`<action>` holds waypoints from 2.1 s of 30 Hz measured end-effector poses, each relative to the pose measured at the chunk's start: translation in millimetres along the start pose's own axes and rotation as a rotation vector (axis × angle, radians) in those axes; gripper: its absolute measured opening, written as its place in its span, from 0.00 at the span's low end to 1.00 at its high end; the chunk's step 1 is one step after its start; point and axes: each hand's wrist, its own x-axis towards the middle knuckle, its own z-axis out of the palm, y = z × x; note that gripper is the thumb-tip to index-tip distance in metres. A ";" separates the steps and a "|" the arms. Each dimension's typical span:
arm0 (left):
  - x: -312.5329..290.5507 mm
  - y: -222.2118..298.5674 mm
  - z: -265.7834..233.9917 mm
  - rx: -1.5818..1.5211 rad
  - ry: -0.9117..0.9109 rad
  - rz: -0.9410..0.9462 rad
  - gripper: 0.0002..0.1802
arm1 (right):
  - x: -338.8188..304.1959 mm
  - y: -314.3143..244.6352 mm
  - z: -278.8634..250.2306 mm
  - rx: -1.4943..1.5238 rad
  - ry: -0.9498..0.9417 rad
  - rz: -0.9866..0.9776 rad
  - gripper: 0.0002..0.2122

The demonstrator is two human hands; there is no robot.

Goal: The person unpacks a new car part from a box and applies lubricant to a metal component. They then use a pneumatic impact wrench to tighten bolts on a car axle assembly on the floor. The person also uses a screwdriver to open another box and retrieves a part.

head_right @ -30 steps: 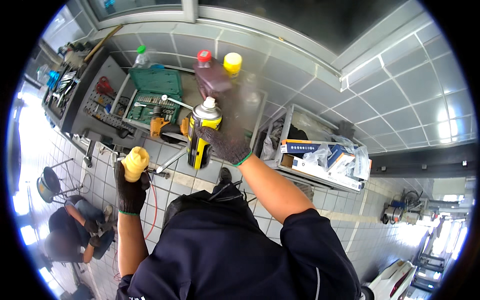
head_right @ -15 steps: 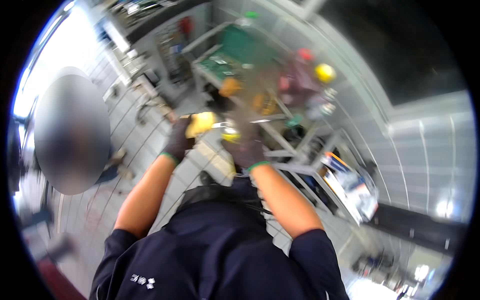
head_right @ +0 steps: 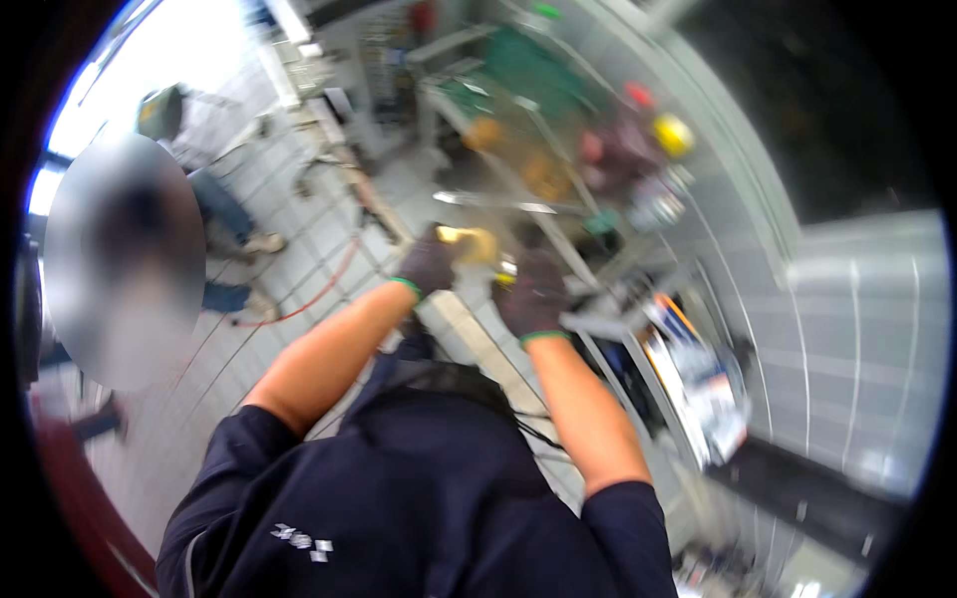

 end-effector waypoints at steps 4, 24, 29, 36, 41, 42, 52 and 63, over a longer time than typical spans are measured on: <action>-13.5 100.1 11.2 -0.969 -0.070 -0.555 0.31 | -72.3 39.3 -28.4 -0.094 0.039 0.107 0.30; -5.6 216.5 139.6 -0.445 -0.343 0.052 0.35 | -244.6 152.5 -73.3 -0.101 -0.020 0.554 0.29; -3.9 232.5 114.6 -0.129 -0.284 0.320 0.37 | -230.3 149.0 -92.3 -0.169 -0.133 0.542 0.29; 2.0 220.7 91.4 0.020 -0.186 0.674 0.32 | -204.2 150.8 -83.5 -0.146 -0.050 0.326 0.29; 13.8 199.8 75.0 0.036 -0.175 0.714 0.30 | -173.0 135.7 -83.9 -0.189 -0.225 0.315 0.29; 16.6 192.8 72.0 0.032 -0.110 0.750 0.30 | -167.4 133.0 -82.2 -0.188 -0.232 0.305 0.29; 38.7 110.7 13.1 -0.085 0.007 0.767 0.28 | -74.9 99.3 -65.6 -0.116 -0.294 0.292 0.31; 76.6 55.1 -39.4 -0.416 0.016 0.093 0.37 | 1.8 56.6 -13.1 0.090 0.195 0.272 0.32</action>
